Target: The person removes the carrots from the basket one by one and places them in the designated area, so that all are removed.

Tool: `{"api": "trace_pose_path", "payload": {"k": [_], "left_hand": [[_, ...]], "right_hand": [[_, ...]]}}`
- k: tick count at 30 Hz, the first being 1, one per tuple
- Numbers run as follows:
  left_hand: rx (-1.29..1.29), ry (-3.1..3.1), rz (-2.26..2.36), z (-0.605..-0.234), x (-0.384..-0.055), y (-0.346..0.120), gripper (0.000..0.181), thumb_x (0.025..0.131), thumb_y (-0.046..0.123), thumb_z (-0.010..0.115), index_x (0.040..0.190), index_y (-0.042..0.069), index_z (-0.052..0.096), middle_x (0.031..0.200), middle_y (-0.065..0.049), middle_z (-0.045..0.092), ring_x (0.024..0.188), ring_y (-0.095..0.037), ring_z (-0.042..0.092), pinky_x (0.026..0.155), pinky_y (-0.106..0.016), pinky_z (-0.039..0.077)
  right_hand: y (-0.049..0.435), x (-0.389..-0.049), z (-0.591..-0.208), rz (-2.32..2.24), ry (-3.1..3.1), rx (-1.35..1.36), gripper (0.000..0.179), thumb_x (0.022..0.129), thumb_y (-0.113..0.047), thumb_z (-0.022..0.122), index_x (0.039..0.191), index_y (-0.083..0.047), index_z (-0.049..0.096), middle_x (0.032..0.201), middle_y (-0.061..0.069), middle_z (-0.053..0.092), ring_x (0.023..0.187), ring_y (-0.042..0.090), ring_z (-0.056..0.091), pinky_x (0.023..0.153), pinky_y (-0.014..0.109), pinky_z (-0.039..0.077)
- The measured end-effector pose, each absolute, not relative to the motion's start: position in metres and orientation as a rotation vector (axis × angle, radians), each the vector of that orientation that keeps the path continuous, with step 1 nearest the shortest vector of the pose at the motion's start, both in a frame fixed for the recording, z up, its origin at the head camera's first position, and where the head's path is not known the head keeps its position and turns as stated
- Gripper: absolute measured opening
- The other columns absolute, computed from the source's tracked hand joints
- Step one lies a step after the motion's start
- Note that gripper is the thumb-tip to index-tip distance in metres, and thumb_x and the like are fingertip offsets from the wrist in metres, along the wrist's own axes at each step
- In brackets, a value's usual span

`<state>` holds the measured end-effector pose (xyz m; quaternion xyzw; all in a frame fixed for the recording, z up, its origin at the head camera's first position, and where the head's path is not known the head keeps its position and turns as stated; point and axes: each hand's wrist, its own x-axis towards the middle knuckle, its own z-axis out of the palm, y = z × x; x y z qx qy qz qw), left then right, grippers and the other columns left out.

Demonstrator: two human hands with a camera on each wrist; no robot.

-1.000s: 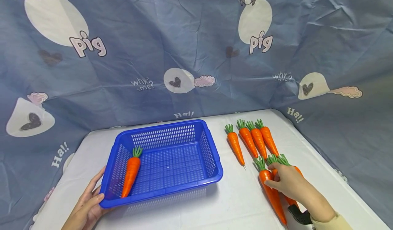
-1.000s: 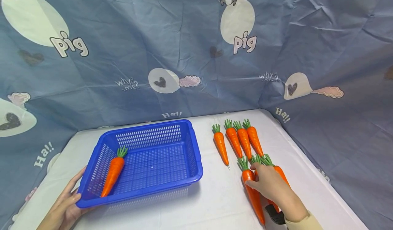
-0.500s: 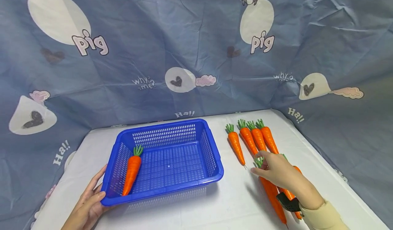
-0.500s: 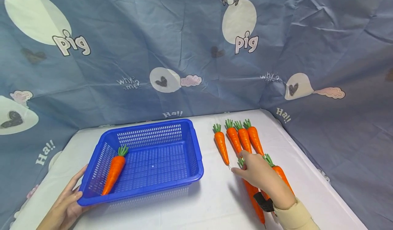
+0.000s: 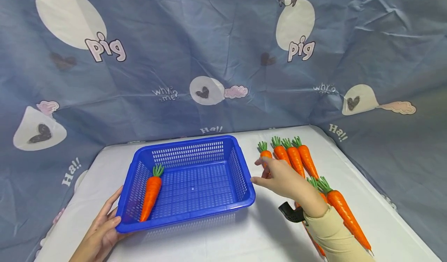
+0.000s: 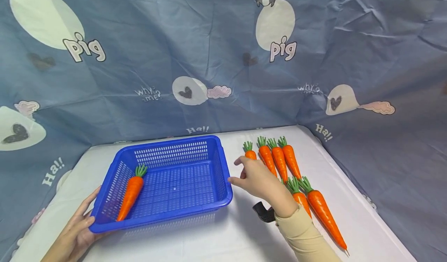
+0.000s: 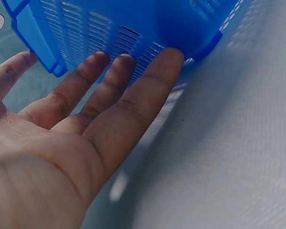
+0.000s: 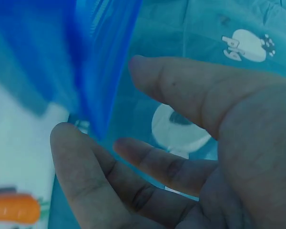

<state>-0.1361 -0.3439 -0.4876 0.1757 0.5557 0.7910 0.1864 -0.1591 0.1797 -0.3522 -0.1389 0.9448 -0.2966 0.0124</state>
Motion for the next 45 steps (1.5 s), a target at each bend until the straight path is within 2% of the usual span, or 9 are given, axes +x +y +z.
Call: {"api": "trace_pose_path", "payload": {"k": [12, 21, 27, 32, 37, 40, 45], "left_hand": [[0.467, 1.649, 2.198, -0.492, -0.137, -0.347, 0.069, 0.115, 0.008, 0.025, 0.173, 0.040, 0.004, 0.156, 0.022, 0.048, 0.137, -0.005, 0.062, 0.103, -0.040, 0.061], [0.520, 1.585, 2.237, -0.490, -0.139, -0.342, 0.071, 0.113, 0.004, 0.023, 0.172, 0.040, 0.007, 0.158, 0.018, 0.049, 0.138, -0.009, 0.062, 0.104, -0.042, 0.060], [0.425, 1.686, 2.225, -0.491, -0.138, -0.340, 0.069, 0.114, 0.006, 0.026, 0.172, 0.039, 0.007, 0.153, 0.021, 0.051, 0.133, -0.008, 0.065, 0.100, -0.039, 0.062], [0.376, 1.706, 2.206, -0.489, -0.135, -0.343, 0.069, 0.115, 0.008, 0.028, 0.172, 0.041, 0.007, 0.152, 0.020, 0.051, 0.132, -0.008, 0.066, 0.101, -0.038, 0.062], [0.433, 1.674, 2.216, -0.489, -0.136, -0.344, 0.071, 0.114, 0.006, 0.027, 0.172, 0.040, 0.005, 0.157, 0.018, 0.047, 0.137, -0.007, 0.062, 0.104, -0.040, 0.060], [0.465, 1.649, 2.221, -0.489, -0.136, -0.343, 0.072, 0.113, 0.005, 0.025, 0.173, 0.039, 0.003, 0.160, 0.018, 0.044, 0.140, -0.006, 0.060, 0.106, -0.040, 0.059], [0.472, 1.627, 2.231, -0.489, -0.135, -0.342, 0.072, 0.113, 0.004, 0.025, 0.173, 0.038, 0.003, 0.159, 0.020, 0.045, 0.140, -0.005, 0.060, 0.105, -0.039, 0.060]], "right_hand": [[0.123, -0.191, -0.342, -0.926, 2.877, -0.420, 0.055, 0.096, -0.035, 0.081, 0.137, -0.003, 0.064, 0.083, 0.003, 0.070, 0.069, 0.014, 0.063, 0.064, 0.027, 0.053], [0.080, -0.219, -0.344, -0.934, 2.770, -0.486, 0.058, 0.095, -0.038, 0.082, 0.138, -0.003, 0.064, 0.081, 0.002, 0.069, 0.067, 0.013, 0.063, 0.065, 0.025, 0.052], [0.049, -0.243, -0.349, -1.011, 2.583, -0.481, 0.065, 0.098, -0.037, 0.080, 0.146, 0.000, 0.057, 0.076, 0.007, 0.071, 0.065, 0.016, 0.068, 0.067, 0.024, 0.054], [0.028, -0.251, -0.361, -1.162, 2.433, -0.404, 0.066, 0.096, -0.036, 0.081, 0.145, 0.001, 0.055, 0.079, 0.009, 0.071, 0.067, 0.018, 0.071, 0.080, 0.038, 0.065], [0.005, -0.255, -0.373, -1.307, 2.314, -0.314, 0.066, 0.096, -0.032, 0.082, 0.145, 0.002, 0.054, 0.080, 0.011, 0.068, 0.064, 0.015, 0.066, 0.089, 0.048, 0.065], [-0.008, -0.254, -0.378, -1.349, 2.268, -0.281, 0.067, 0.096, -0.030, 0.083, 0.146, 0.003, 0.053, 0.092, 0.016, 0.072, 0.065, 0.015, 0.066, 0.085, 0.043, 0.066], [-0.026, -0.254, -0.387, -1.435, 2.147, -0.248, 0.066, 0.096, -0.026, 0.082, 0.146, 0.004, 0.051, 0.089, 0.014, 0.068, 0.065, 0.016, 0.064, 0.085, 0.043, 0.066]]}}
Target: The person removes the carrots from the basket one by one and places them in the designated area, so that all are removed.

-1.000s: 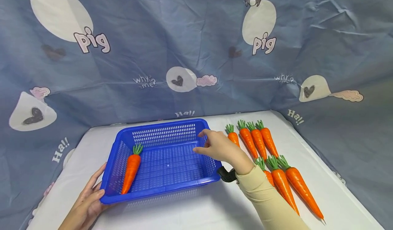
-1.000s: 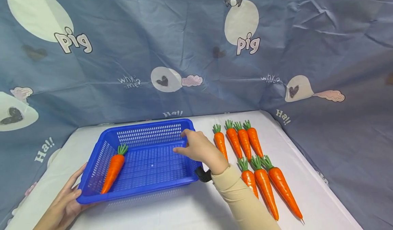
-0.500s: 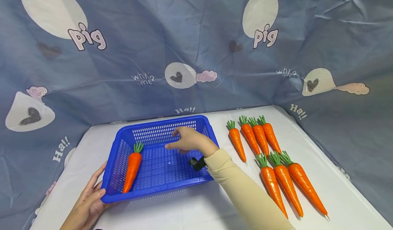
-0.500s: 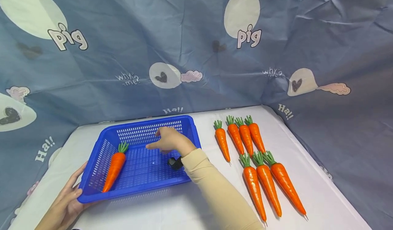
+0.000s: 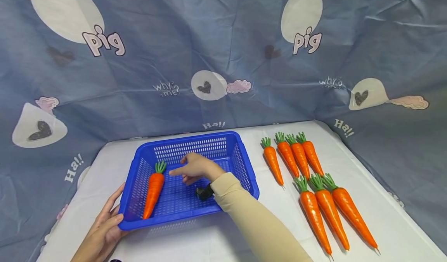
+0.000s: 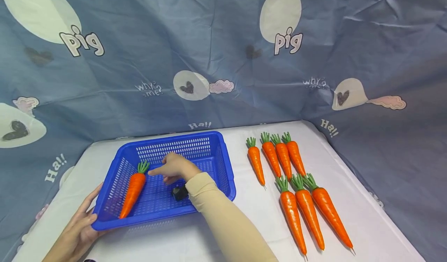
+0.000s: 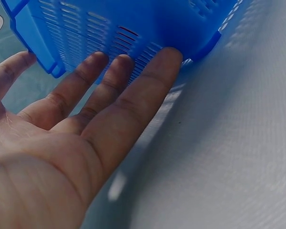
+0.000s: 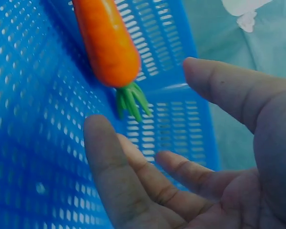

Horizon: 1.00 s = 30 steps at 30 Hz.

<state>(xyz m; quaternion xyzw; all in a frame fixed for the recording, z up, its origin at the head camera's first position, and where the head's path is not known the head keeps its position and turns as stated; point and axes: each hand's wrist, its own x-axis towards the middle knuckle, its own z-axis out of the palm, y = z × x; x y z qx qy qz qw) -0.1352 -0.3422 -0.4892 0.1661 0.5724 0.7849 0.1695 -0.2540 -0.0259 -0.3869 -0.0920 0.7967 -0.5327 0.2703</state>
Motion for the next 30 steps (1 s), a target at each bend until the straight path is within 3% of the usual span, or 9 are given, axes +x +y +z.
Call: {"api": "trace_pose_path", "payload": {"k": [10, 16, 24, 30], "left_hand": [[0.511, 1.552, 2.263, -0.486, -0.132, -0.340, 0.072, 0.113, 0.002, 0.023, 0.173, 0.038, 0.005, 0.159, 0.018, 0.048, 0.141, -0.009, 0.060, 0.106, -0.040, 0.059], [0.431, 1.629, 2.258, -0.485, -0.132, -0.339, 0.071, 0.114, 0.005, 0.027, 0.173, 0.038, 0.006, 0.156, 0.019, 0.052, 0.136, -0.010, 0.064, 0.103, -0.040, 0.061], [0.393, 1.664, 2.257, -0.485, -0.131, -0.338, 0.071, 0.114, 0.006, 0.029, 0.173, 0.038, 0.006, 0.154, 0.020, 0.053, 0.135, -0.010, 0.065, 0.102, -0.041, 0.061], [0.447, 1.628, 2.270, -0.483, -0.131, -0.338, 0.071, 0.113, 0.004, 0.027, 0.173, 0.039, 0.008, 0.155, 0.018, 0.053, 0.136, -0.012, 0.065, 0.103, -0.041, 0.061]], "right_hand": [[-0.049, -0.255, -0.397, -1.513, 2.015, -0.218, 0.059, 0.097, -0.021, 0.080, 0.140, 0.006, 0.049, 0.074, 0.007, 0.057, 0.059, 0.014, 0.061, 0.092, 0.048, 0.063], [-0.058, -0.256, -0.400, -1.512, 1.980, -0.194, 0.057, 0.096, -0.020, 0.080, 0.137, 0.006, 0.050, 0.079, 0.010, 0.058, 0.063, 0.017, 0.064, 0.093, 0.050, 0.063], [-0.065, -0.259, -0.403, -1.469, 1.938, -0.168, 0.045, 0.097, -0.021, 0.080, 0.127, 0.003, 0.055, 0.084, 0.015, 0.065, 0.066, 0.019, 0.066, 0.093, 0.049, 0.062], [-0.069, -0.259, -0.406, -1.454, 1.881, -0.166, 0.034, 0.098, -0.021, 0.078, 0.114, -0.002, 0.056, 0.081, 0.013, 0.062, 0.065, 0.019, 0.067, 0.094, 0.048, 0.061]]}}
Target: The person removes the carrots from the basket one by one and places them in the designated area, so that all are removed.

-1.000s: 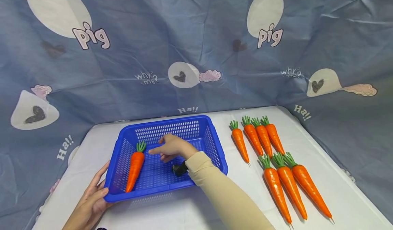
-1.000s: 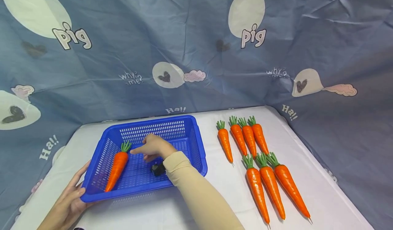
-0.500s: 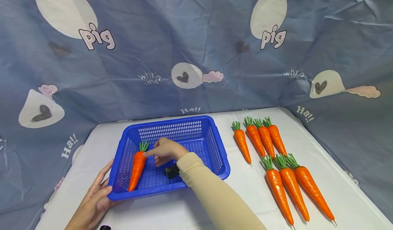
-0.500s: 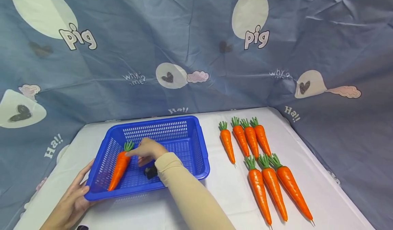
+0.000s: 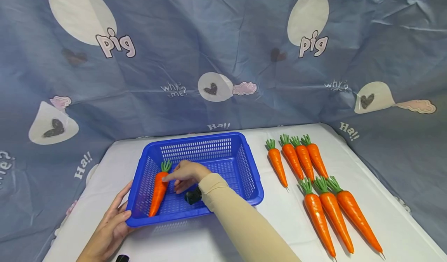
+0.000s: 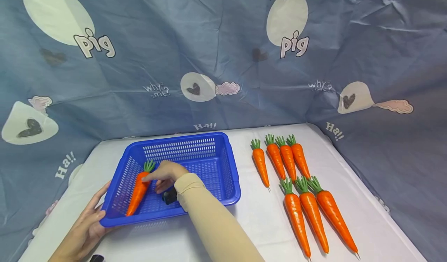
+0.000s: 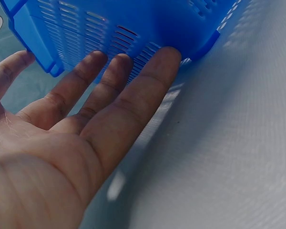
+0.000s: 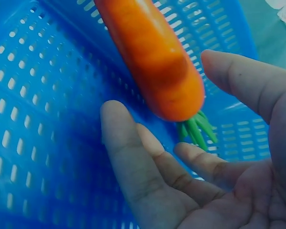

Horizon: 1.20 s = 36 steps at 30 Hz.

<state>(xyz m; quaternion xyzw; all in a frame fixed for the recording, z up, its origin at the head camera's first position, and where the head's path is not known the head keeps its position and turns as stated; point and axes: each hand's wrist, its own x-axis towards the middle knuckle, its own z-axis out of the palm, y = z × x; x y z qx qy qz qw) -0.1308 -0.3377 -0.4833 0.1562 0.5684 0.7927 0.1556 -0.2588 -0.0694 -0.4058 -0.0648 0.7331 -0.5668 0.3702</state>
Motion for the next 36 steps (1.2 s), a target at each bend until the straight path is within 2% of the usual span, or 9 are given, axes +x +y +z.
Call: {"api": "trace_pose_path", "payload": {"k": [9, 18, 23, 29, 36], "left_hand": [[0.436, 1.643, 2.267, -0.484, -0.131, -0.337, 0.071, 0.113, 0.005, 0.028, 0.172, 0.039, 0.010, 0.155, 0.017, 0.054, 0.135, -0.012, 0.065, 0.103, -0.040, 0.061], [0.426, 1.677, 2.256, -0.483, -0.131, -0.336, 0.071, 0.113, 0.006, 0.030, 0.172, 0.038, 0.008, 0.155, 0.018, 0.053, 0.136, -0.011, 0.064, 0.103, -0.040, 0.061], [0.431, 1.676, 2.253, -0.483, -0.131, -0.336, 0.071, 0.113, 0.006, 0.029, 0.173, 0.037, 0.007, 0.155, 0.018, 0.052, 0.136, -0.011, 0.064, 0.103, -0.040, 0.061], [0.446, 1.647, 2.266, -0.482, -0.131, -0.336, 0.071, 0.113, 0.005, 0.029, 0.173, 0.038, 0.007, 0.156, 0.016, 0.053, 0.136, -0.012, 0.065, 0.104, -0.041, 0.060], [0.455, 1.627, 2.275, -0.482, -0.130, -0.336, 0.071, 0.113, 0.005, 0.028, 0.173, 0.038, 0.007, 0.155, 0.017, 0.054, 0.136, -0.013, 0.065, 0.104, -0.041, 0.060]], "right_hand": [[-0.078, -0.259, -0.413, -1.455, 1.805, -0.168, 0.030, 0.099, -0.020, 0.077, 0.111, -0.002, 0.057, 0.086, 0.014, 0.063, 0.069, 0.020, 0.070, 0.087, 0.043, 0.064], [-0.082, -0.259, -0.412, -1.408, 1.763, -0.192, 0.022, 0.101, -0.022, 0.075, 0.100, -0.006, 0.060, 0.088, 0.014, 0.065, 0.069, 0.019, 0.069, 0.094, 0.046, 0.060], [-0.085, -0.259, -0.412, -1.390, 1.754, -0.208, 0.021, 0.101, -0.022, 0.075, 0.092, -0.006, 0.065, 0.082, 0.014, 0.069, 0.067, 0.019, 0.069, 0.098, 0.049, 0.057], [-0.090, -0.261, -0.413, -1.398, 1.758, -0.233, 0.019, 0.101, -0.017, 0.074, 0.089, -0.006, 0.065, 0.091, 0.025, 0.077, 0.064, 0.019, 0.069, 0.101, 0.052, 0.055], [-0.092, -0.260, -0.410, -1.426, 1.752, -0.227, 0.018, 0.101, -0.014, 0.074, 0.091, -0.006, 0.062, 0.077, 0.012, 0.072, 0.063, 0.018, 0.068, 0.103, 0.051, 0.054]]}}
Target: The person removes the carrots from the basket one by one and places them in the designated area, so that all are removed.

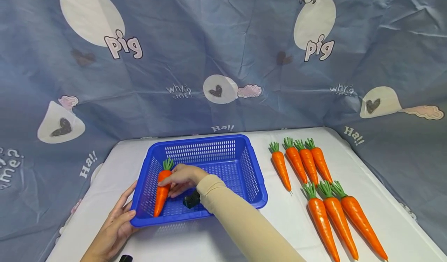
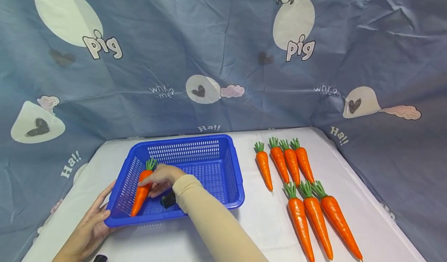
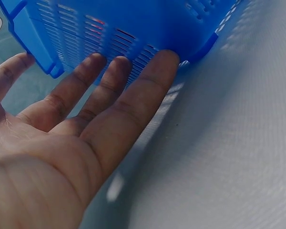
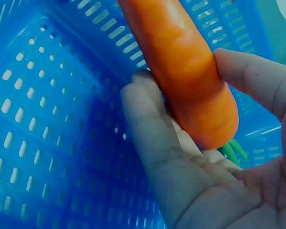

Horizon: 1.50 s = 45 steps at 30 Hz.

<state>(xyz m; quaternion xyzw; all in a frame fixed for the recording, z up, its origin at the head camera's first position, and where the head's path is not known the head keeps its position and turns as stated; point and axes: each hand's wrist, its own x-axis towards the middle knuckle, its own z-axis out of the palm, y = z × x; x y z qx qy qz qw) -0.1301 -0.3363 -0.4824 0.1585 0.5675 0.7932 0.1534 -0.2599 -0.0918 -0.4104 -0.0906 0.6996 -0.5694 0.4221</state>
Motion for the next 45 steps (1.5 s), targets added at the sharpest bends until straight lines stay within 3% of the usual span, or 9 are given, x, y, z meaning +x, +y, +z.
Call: {"api": "trace_pose_path", "payload": {"k": [17, 35, 42, 45], "left_hand": [[0.303, 1.783, 2.219, -0.484, -0.128, -0.335, 0.070, 0.114, 0.011, 0.034, 0.173, 0.038, 0.006, 0.148, 0.021, 0.057, 0.130, -0.011, 0.068, 0.100, -0.039, 0.062], [0.425, 1.678, 2.226, -0.484, -0.130, -0.338, 0.070, 0.114, 0.008, 0.029, 0.173, 0.038, 0.004, 0.154, 0.020, 0.054, 0.135, -0.012, 0.065, 0.103, -0.040, 0.060], [0.382, 1.712, 2.207, -0.485, -0.129, -0.338, 0.070, 0.115, 0.011, 0.030, 0.173, 0.038, 0.003, 0.152, 0.024, 0.053, 0.134, -0.009, 0.065, 0.102, -0.040, 0.061], [0.411, 1.696, 2.213, -0.485, -0.130, -0.339, 0.070, 0.115, 0.009, 0.029, 0.173, 0.037, 0.003, 0.154, 0.023, 0.052, 0.136, -0.009, 0.064, 0.103, -0.040, 0.060]], "right_hand": [[-0.092, -0.260, -0.404, -1.481, 1.735, -0.246, 0.023, 0.101, -0.012, 0.074, 0.106, -0.008, 0.051, 0.087, 0.010, 0.072, 0.072, 0.019, 0.070, 0.099, 0.046, 0.057], [-0.075, -0.262, -0.391, -1.512, 1.730, -0.254, 0.032, 0.100, -0.010, 0.074, 0.118, -0.007, 0.048, 0.095, 0.012, 0.067, 0.078, 0.022, 0.070, 0.104, 0.052, 0.055], [-0.067, -0.264, -0.386, -1.518, 1.749, -0.260, 0.038, 0.099, -0.009, 0.075, 0.124, -0.007, 0.047, 0.096, 0.013, 0.066, 0.078, 0.021, 0.070, 0.085, 0.039, 0.066], [-0.062, -0.263, -0.383, -1.517, 1.763, -0.279, 0.037, 0.099, -0.009, 0.075, 0.124, -0.007, 0.047, 0.096, 0.013, 0.065, 0.077, 0.021, 0.069, 0.089, 0.042, 0.065]]}}
